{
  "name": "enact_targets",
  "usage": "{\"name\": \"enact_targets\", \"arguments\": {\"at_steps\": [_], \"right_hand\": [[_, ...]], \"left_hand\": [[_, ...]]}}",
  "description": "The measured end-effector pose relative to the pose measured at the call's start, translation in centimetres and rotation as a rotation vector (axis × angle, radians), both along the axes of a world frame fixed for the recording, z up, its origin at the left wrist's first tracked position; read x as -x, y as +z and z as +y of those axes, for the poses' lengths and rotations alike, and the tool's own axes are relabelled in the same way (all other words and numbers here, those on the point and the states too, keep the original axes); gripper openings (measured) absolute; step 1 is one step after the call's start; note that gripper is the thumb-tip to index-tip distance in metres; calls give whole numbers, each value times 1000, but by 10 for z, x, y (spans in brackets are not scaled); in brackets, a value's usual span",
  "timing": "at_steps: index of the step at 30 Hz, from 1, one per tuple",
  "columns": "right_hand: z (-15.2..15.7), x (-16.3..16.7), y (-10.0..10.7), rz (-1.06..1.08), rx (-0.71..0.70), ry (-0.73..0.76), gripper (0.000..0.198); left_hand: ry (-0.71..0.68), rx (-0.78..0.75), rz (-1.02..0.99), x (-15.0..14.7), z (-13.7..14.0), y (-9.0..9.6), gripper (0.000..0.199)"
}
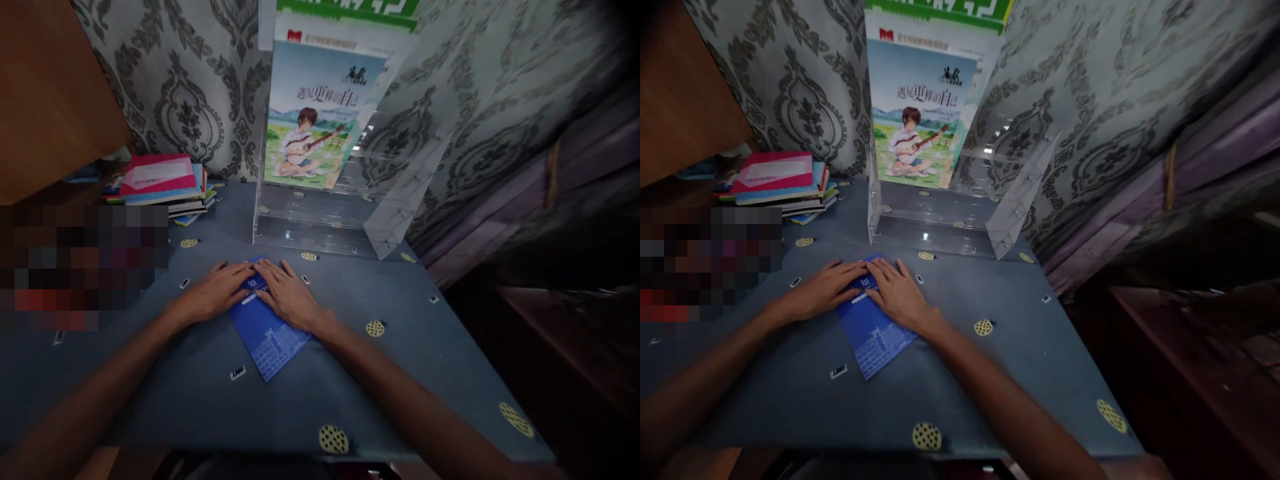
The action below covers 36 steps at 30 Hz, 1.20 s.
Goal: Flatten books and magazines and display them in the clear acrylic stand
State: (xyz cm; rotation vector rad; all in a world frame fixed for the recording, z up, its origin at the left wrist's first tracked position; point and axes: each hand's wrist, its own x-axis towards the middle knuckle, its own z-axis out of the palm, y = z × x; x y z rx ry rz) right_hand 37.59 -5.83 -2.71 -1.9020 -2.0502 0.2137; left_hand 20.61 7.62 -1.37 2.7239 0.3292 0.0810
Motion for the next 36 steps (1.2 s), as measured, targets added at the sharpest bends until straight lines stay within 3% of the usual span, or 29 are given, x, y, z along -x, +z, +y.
{"name": "enact_targets", "arguments": {"at_steps": [13, 16, 19, 24, 30, 36], "right_hand": [[-77, 3, 0, 106, 7, 1, 56], [-93, 1, 4, 225, -4, -19, 55], [-103, -2, 9, 486, -46, -120, 53], [-104, -9, 11, 819, -56, -230, 52], [-105, -10, 9, 853, -66, -225, 51], [-106, -11, 9, 826, -77, -229, 50]], "left_hand": [[2, 62, 31, 3, 5, 4, 48], [6, 60, 11, 3, 5, 3, 47], [-3, 17, 15, 3, 2, 3, 46], [-130, 45, -10, -5, -23, 2, 47], [-274, 68, 10, -18, -72, 0, 56], [-377, 78, 84, -10, -79, 13, 67]]}}
